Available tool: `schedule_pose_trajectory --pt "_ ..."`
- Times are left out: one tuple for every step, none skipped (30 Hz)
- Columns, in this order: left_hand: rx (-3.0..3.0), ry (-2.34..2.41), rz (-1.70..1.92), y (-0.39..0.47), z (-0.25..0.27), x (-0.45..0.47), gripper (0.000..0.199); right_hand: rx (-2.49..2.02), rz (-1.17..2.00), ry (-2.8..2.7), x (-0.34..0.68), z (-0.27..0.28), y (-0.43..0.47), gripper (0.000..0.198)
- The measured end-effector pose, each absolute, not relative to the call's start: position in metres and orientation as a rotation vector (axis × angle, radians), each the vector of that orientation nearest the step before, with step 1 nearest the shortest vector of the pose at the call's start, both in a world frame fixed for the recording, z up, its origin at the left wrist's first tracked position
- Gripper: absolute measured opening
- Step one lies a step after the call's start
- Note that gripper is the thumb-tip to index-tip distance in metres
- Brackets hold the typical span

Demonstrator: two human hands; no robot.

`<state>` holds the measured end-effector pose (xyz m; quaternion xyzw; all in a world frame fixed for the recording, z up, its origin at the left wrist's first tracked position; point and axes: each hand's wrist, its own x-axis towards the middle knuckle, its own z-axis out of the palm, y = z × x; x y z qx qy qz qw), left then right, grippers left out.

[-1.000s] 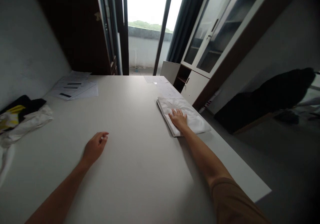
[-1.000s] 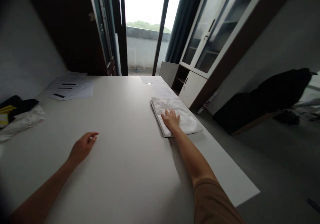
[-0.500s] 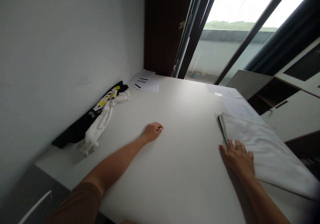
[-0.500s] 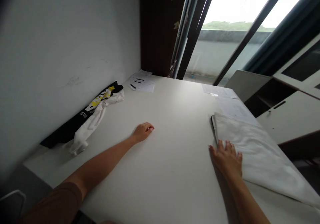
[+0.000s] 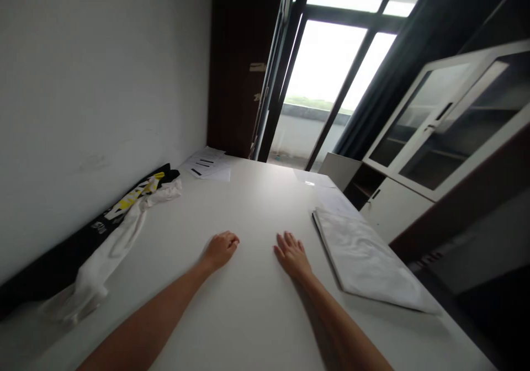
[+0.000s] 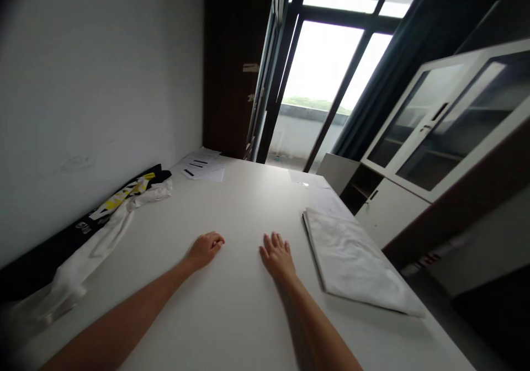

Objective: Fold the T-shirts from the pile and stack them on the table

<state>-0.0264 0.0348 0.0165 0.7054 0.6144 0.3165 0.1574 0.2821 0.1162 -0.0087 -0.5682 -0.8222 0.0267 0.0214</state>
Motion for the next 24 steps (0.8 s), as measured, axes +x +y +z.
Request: schedule_pose_trajectory --pt "2.007 1.758 0.904 0.037 0.017 -0.027 0.021 -1.753 0.120 -2.544 0.272 -0.005 0.121 0.067" --pt "1.996 1.768 0.903 0.038 0.018 -0.027 0.022 -1.755 0.152 -2.528 0.263 -0.001 0.126 0.066" --pt "1.987 1.786 0.909 0.040 0.019 -0.028 0.022 -1.764 0.175 -2.502 0.255 0.004 0.131 0.065" --pt "1.983 1.810 0.918 0.041 0.021 -0.028 0.022 -1.784 0.186 -2.461 0.248 0.008 0.134 0.064" --pt "1.982 1.837 0.928 0.042 0.022 -0.029 0.022 -1.803 0.188 -2.415 0.243 0.012 0.137 0.063" --pt "1.984 1.860 0.940 0.041 0.023 -0.029 0.022 -1.815 0.185 -2.371 0.239 0.014 0.139 0.061" --pt "1.993 1.870 0.951 0.040 0.023 -0.029 0.022 -1.814 0.180 -2.335 0.236 0.015 0.139 0.060" --pt "2.004 1.869 0.955 0.038 0.022 -0.029 0.022 -1.795 0.183 -2.319 0.235 0.015 0.138 0.057" --pt "2.015 1.863 0.979 0.036 0.020 -0.029 0.022 -1.754 0.198 -2.327 0.234 0.013 0.137 0.054" --pt "2.037 1.837 0.980 0.035 0.018 -0.029 0.021 -1.695 0.224 -2.355 0.234 0.009 0.137 0.052" --pt "2.053 1.826 0.991 0.034 0.015 -0.029 0.021 -1.624 0.250 -2.389 0.235 0.005 0.136 0.050" --pt "2.067 1.816 0.994 0.034 0.012 -0.029 0.021 -1.548 0.272 -2.424 0.235 0.000 0.136 0.050" --pt "2.075 1.816 0.999 0.034 0.010 -0.028 0.021 -1.503 0.274 -2.429 0.234 -0.004 0.136 0.049" --pt "2.080 1.818 1.007 0.034 0.009 -0.027 0.021 -1.480 0.270 -2.421 0.233 -0.007 0.134 0.048" --pt "2.081 1.823 1.013 0.034 0.009 -0.026 0.021 -1.460 0.270 -2.417 0.231 -0.009 0.132 0.048" --pt "2.080 1.830 1.017 0.034 0.010 -0.026 0.021 -1.440 0.274 -2.417 0.227 -0.009 0.129 0.049" --pt "2.083 1.838 1.014 0.033 0.011 -0.025 0.022 -1.412 0.288 -2.428 0.223 -0.009 0.126 0.049" --pt "2.088 1.848 0.999 0.032 0.012 -0.025 0.022 -1.375 0.309 -2.446 0.219 -0.007 0.122 0.049" --pt "2.096 1.860 0.973 0.031 0.013 -0.025 0.023 -1.335 0.331 -2.465 0.215 -0.005 0.118 0.049" --pt "2.106 1.877 0.941 0.030 0.015 -0.026 0.023 -1.300 0.350 -2.479 0.212 -0.002 0.114 0.049" --pt "2.118 1.893 0.905 0.028 0.015 -0.026 0.024 -1.275 0.363 -2.486 0.209 0.001 0.112 0.048" --pt "2.131 1.909 0.864 0.027 0.015 -0.027 0.025 -1.262 0.370 -2.487 0.208 0.003 0.110 0.047" --pt "2.147 1.925 0.821 0.025 0.014 -0.027 0.027 -1.252 0.374 -2.489 0.208 0.005 0.109 0.047" --pt "2.171 1.941 0.772 0.024 0.013 -0.028 0.029 -1.245 0.379 -2.489 0.209 0.007 0.108 0.047"
